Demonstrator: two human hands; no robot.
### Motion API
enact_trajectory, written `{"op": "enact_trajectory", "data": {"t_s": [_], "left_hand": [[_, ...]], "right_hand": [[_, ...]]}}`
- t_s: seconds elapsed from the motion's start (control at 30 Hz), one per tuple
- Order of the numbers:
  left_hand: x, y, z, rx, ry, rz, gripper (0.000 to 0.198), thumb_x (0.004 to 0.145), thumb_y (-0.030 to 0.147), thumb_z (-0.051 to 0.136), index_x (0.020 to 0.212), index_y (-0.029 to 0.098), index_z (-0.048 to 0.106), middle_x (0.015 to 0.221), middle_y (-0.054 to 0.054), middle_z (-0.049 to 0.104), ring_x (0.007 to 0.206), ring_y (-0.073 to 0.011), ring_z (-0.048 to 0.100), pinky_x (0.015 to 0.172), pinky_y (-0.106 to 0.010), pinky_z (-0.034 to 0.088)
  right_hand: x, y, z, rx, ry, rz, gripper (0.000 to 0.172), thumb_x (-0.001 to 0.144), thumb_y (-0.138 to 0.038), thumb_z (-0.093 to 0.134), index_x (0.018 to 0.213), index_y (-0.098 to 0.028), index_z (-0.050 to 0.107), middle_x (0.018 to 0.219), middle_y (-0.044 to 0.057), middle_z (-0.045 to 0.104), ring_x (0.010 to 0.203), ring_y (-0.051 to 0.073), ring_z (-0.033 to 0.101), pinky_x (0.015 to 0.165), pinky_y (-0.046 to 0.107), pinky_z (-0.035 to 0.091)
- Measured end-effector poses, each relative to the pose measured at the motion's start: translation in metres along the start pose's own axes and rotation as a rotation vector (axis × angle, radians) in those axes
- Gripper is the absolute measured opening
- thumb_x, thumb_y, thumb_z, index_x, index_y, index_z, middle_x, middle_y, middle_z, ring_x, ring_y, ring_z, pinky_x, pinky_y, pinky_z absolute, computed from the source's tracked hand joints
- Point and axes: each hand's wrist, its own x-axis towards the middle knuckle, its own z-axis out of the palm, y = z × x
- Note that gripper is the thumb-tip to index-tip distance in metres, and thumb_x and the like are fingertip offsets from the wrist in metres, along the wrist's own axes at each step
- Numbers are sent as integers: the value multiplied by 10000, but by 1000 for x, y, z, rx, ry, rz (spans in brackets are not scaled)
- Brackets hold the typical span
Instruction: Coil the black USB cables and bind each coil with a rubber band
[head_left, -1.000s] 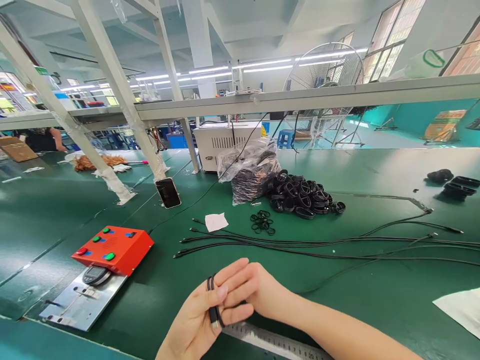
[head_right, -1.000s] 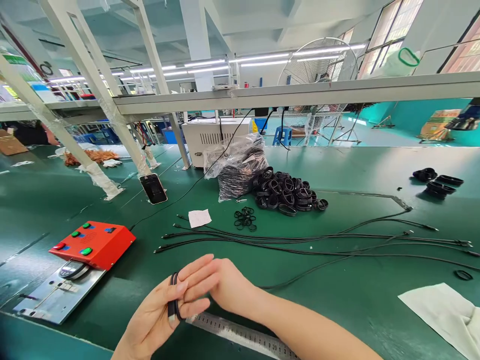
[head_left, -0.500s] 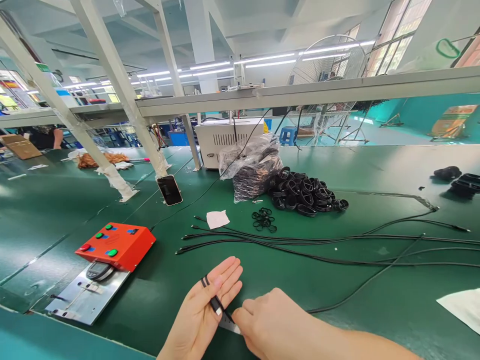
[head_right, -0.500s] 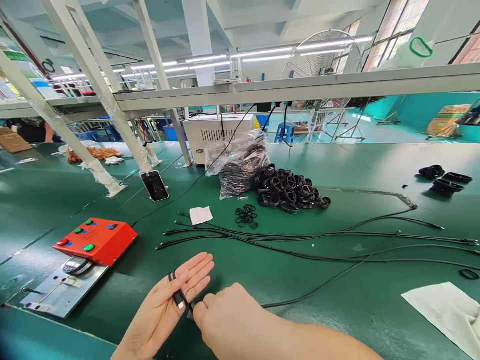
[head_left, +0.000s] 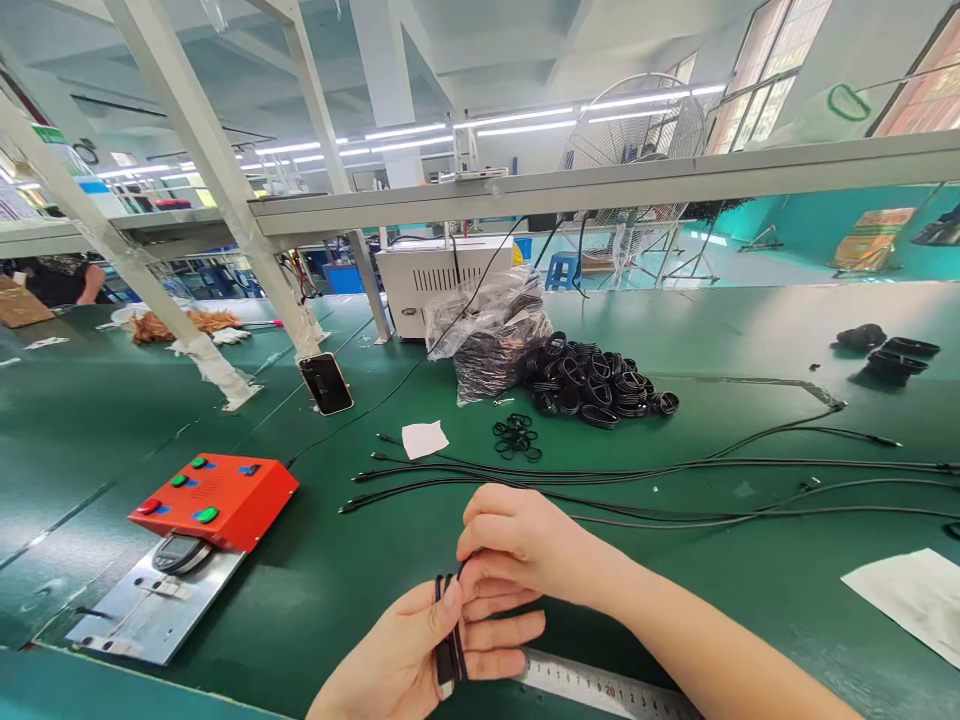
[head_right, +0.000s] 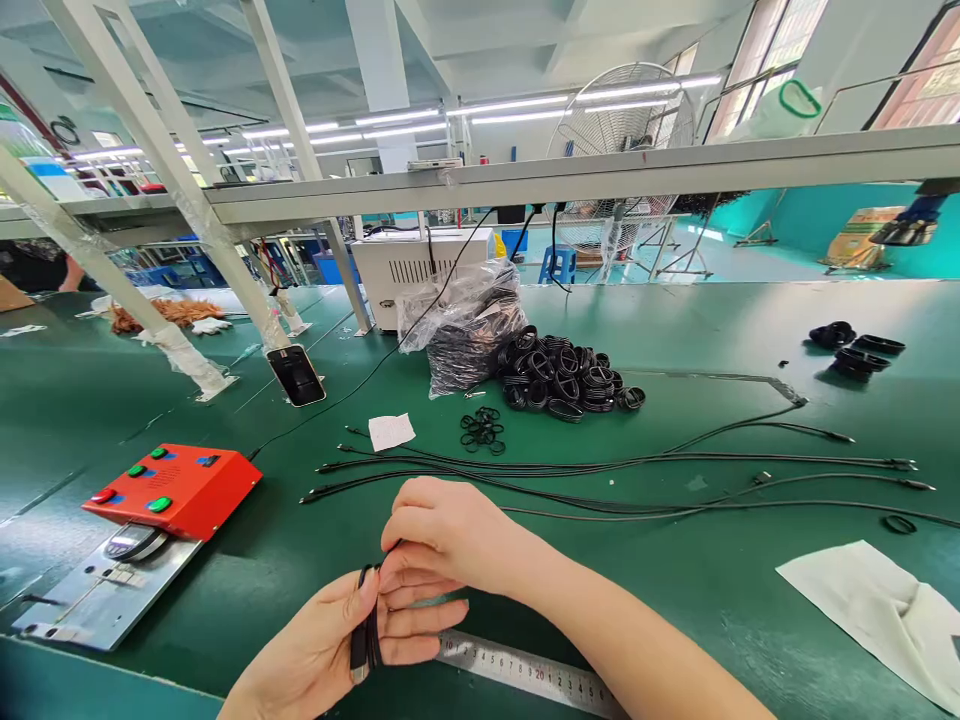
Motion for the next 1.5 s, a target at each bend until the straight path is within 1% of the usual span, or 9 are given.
{"op": "enact_trajectory", "data": {"t_s": [0.2, 0.37, 0.63, 0.77, 0.9, 1.1, 1.27, 1.37, 1.5], "left_hand": [[5, 0, 3, 12, -38, 13, 349, 945, 291, 471, 1122, 99, 703, 1273, -228, 634, 1205, -388, 567, 1047, -588, 372], [7, 0, 3, -12, 8, 37, 308, 914, 158, 506, 1150, 80, 688, 1228, -203, 672, 1214, -323, 574, 1057, -427, 420], [6, -4, 9, 23, 54, -30, 309, 901, 243, 574, 1157, 115, 690, 1324, -197, 605, 1101, -284, 660, 787, -215, 563], [6, 1, 10, 19, 15, 20, 333, 811, 117, 673, 1143, 122, 697, 1303, -172, 629, 1200, -289, 587, 862, -195, 531], [5, 6, 8, -62, 68, 24, 313, 855, 59, 577, 1142, 102, 694, 1254, -164, 663, 1152, -279, 622, 857, -211, 550], [3, 4, 1, -271, 139, 3, 411, 981, 333, 395, 1206, 107, 655, 1248, -177, 652, 1016, -290, 697, 711, -283, 624], [-2, 2, -2, -271, 219, 42, 370, 980, 278, 416, 1158, 93, 683, 1139, -185, 712, 857, -234, 752, 645, -224, 622], [-4, 5, -9, -283, 233, 182, 350, 989, 217, 393, 1203, 129, 656, 1214, -144, 684, 950, -187, 729, 739, -179, 598], [-4, 9, -24, -245, 245, 345, 380, 959, 126, 406, 1286, 171, 594, 1370, -111, 577, 1266, -241, 525, 1021, -302, 482]], "right_hand": [[5, 10, 1, 303, -51, 141, 71, 857, -229, 648, 818, -190, 692, 807, 6, 648, 759, 131, 613, 703, 226, 488], [5, 12, 2, 379, -17, 180, 70, 845, -220, 660, 814, -187, 713, 795, 1, 687, 751, 128, 629, 701, 222, 487], [4, 15, 7, 433, -17, 218, 49, 814, -200, 687, 783, -190, 724, 752, 0, 666, 735, 133, 619, 678, 225, 486], [6, 16, 11, 463, 13, 269, 67, 807, -214, 689, 752, -195, 723, 772, 9, 684, 745, 141, 628, 693, 233, 495], [7, 16, 15, 510, -8, 338, 115, 841, -223, 623, 778, -185, 711, 803, 14, 700, 754, 150, 638, 700, 247, 500], [2, 10, 17, 551, -141, 364, 167, 808, -154, 572, 927, -175, 687, 876, 6, 697, 814, 154, 631, 728, 252, 486], [1, 0, 24, 526, -128, 407, 197, 795, -135, 533, 940, -168, 662, 884, 6, 690, 787, 139, 623, 683, 222, 469], [1, -13, 29, 381, -213, 481, 253, 853, -110, 413, 917, -164, 652, 778, 6, 667, 620, 106, 574, 546, 195, 402], [-3, -42, 25, 7, -402, 499, 213, 952, -211, 399, 919, -168, 605, 636, 4, 622, 472, 109, 489, 489, 220, 313]]}}
